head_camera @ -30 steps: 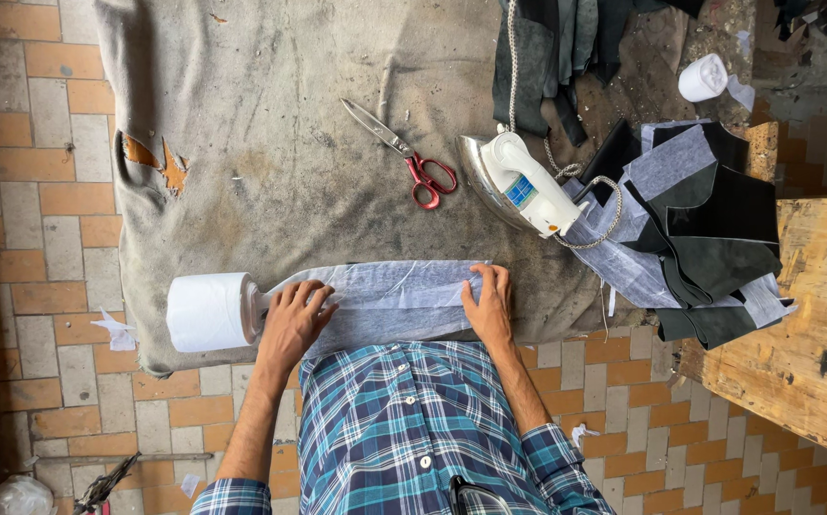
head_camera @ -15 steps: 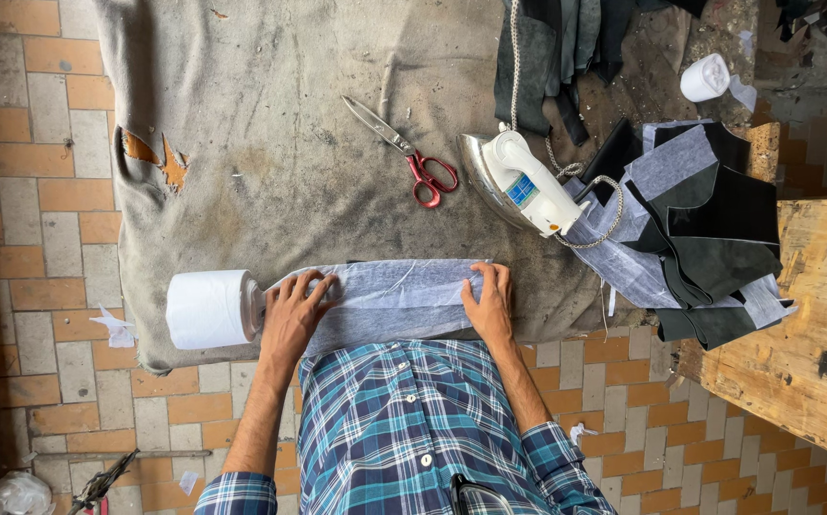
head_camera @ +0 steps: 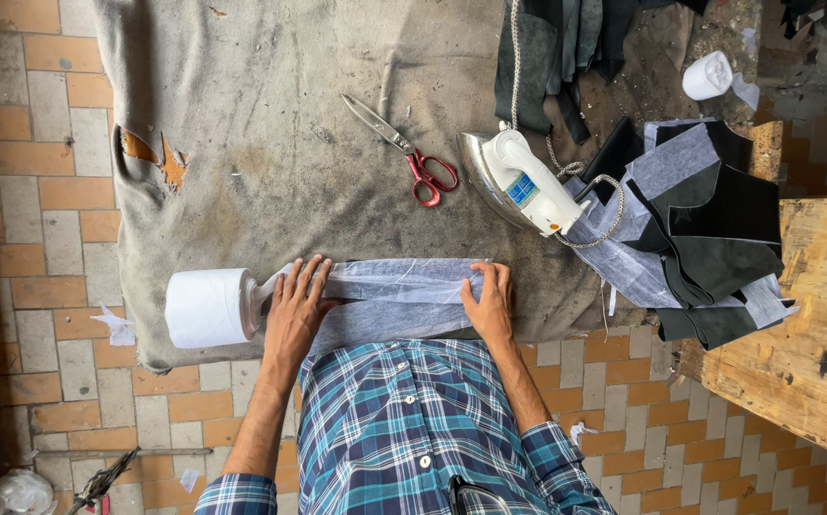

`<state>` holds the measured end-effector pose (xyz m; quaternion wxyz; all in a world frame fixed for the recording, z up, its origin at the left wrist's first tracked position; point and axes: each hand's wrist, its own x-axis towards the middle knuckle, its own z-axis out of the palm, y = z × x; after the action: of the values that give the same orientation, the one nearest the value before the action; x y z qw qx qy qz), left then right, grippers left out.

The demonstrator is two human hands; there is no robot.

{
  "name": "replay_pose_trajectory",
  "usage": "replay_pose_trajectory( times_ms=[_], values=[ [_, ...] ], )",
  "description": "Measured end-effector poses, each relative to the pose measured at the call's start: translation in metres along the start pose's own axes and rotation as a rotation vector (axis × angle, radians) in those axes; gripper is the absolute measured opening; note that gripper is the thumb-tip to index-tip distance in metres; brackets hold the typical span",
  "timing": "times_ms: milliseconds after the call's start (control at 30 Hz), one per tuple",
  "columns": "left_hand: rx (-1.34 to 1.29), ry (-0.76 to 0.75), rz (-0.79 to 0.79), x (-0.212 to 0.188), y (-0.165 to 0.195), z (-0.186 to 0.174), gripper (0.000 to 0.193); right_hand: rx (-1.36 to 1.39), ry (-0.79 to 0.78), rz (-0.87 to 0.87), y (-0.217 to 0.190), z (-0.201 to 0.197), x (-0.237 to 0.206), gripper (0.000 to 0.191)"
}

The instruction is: The person irons a strip of white fusible interfacing from a roll onto dark fabric pieces on a padded table, using a clothes iron. They tear off and position the interfacing, iron it flat, cut pieces with scissors, trim excess edges, and stack the finished pieces aside.

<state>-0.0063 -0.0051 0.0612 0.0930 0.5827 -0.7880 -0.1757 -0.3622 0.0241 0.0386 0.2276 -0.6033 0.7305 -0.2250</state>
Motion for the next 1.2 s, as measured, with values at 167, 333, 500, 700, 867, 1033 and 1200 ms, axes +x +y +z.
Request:
replay_pose_trajectory(
  times_ms=[167,333,500,700,867,1033,1200],
  values=[
    [0.08,-0.076,0.073,0.001,-0.002,-0.015,0.032,0.017,-0.019,0.019,0.0,0.001,0.0,0.039],
    [0.046,-0.051,0.136,0.008,-0.005,-0.02,0.021,0.025,-0.029,0.02,0.002,0.001,0.002,0.039],
    [-0.088,-0.086,0.151,0.01,-0.011,-0.028,0.022,0.028,-0.029,0.034,0.002,0.0,0.002,0.038],
    [-0.01,-0.1,0.107,0.012,-0.006,-0.023,0.013,0.013,-0.027,0.037,0.001,0.0,0.002,0.038],
    [-0.001,-0.007,-0.002,0.016,0.005,-0.018,0.024,0.018,-0.032,0.045,0.001,-0.001,0.002,0.038],
    [0.021,-0.066,-0.074,0.029,0.013,-0.025,0.037,0.009,-0.021,0.038,0.001,-0.001,0.003,0.037],
    [0.073,-0.183,-0.095,0.047,0.014,-0.017,0.038,0.011,-0.013,0.035,0.001,0.001,0.003,0.037]
  ],
)
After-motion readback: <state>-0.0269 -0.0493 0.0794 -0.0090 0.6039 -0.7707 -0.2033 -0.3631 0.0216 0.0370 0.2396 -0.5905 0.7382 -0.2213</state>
